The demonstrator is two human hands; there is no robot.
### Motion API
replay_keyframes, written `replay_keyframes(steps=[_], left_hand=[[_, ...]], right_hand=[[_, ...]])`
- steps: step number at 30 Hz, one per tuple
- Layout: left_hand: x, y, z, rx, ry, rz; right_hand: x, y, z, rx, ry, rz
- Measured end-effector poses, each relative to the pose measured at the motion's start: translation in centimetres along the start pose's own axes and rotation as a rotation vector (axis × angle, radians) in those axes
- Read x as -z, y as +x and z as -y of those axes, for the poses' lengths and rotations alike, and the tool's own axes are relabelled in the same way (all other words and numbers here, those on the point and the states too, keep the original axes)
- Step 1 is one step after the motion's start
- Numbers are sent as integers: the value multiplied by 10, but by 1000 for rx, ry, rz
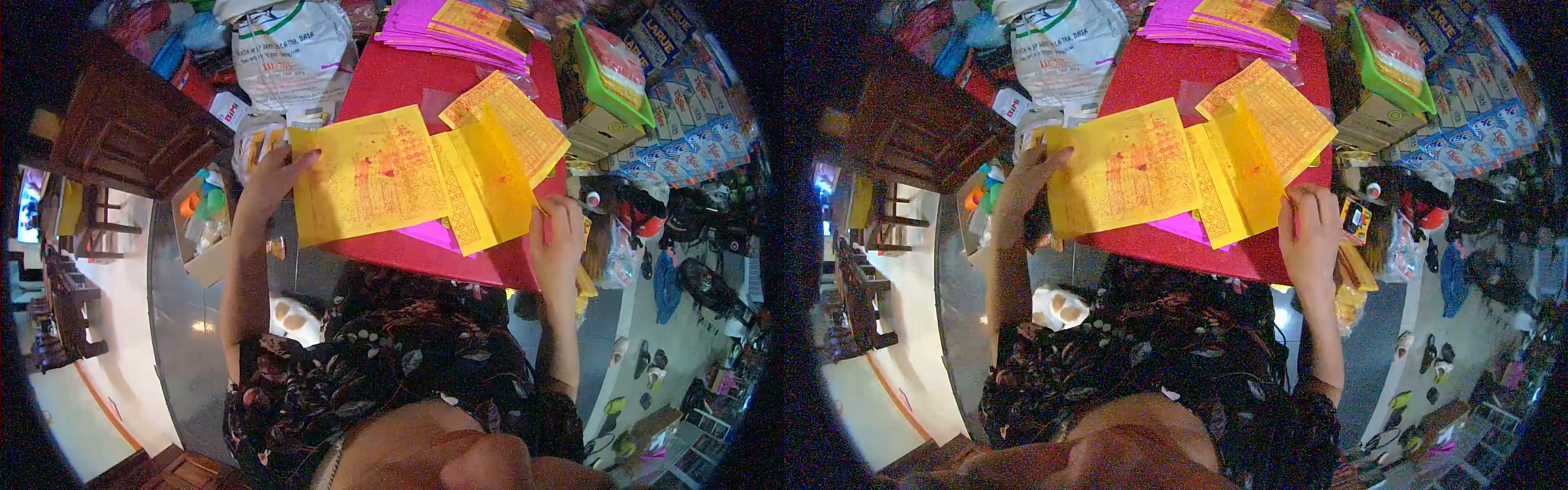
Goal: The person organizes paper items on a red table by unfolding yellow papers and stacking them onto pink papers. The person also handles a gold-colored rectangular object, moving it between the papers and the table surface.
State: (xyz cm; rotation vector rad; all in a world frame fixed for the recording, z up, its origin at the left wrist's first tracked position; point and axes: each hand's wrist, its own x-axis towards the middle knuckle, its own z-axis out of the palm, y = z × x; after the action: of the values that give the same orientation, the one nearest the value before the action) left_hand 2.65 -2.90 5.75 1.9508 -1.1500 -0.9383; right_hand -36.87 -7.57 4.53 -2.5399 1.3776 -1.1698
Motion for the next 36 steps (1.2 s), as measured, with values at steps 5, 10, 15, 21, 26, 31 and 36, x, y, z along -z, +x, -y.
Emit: replay_keyframes(steps=[5,10,15,21,26,31,36], left_hand=[[-12,26,25,-268,-76,-1],[-15,32,37,-204,-223,-71],[-22,30,47,-204,-204,-43],[-25,16,13,-145,43,-19],[-72,14,9,-403,13,8],[-120,-15,-14,-574,485,17],[-151,-37,-20,-742,623,4]], right_hand=[[-4,-9,-5,-149,73,31],[0,-13,-13,-267,66,57],[-5,-16,-16,-328,68,107],[-6,-8,-1,-176,104,90],[-11,-10,-3,-143,140,109],[-12,-10,-5,-137,157,125],[-11,-11,-8,-117,175,134]])
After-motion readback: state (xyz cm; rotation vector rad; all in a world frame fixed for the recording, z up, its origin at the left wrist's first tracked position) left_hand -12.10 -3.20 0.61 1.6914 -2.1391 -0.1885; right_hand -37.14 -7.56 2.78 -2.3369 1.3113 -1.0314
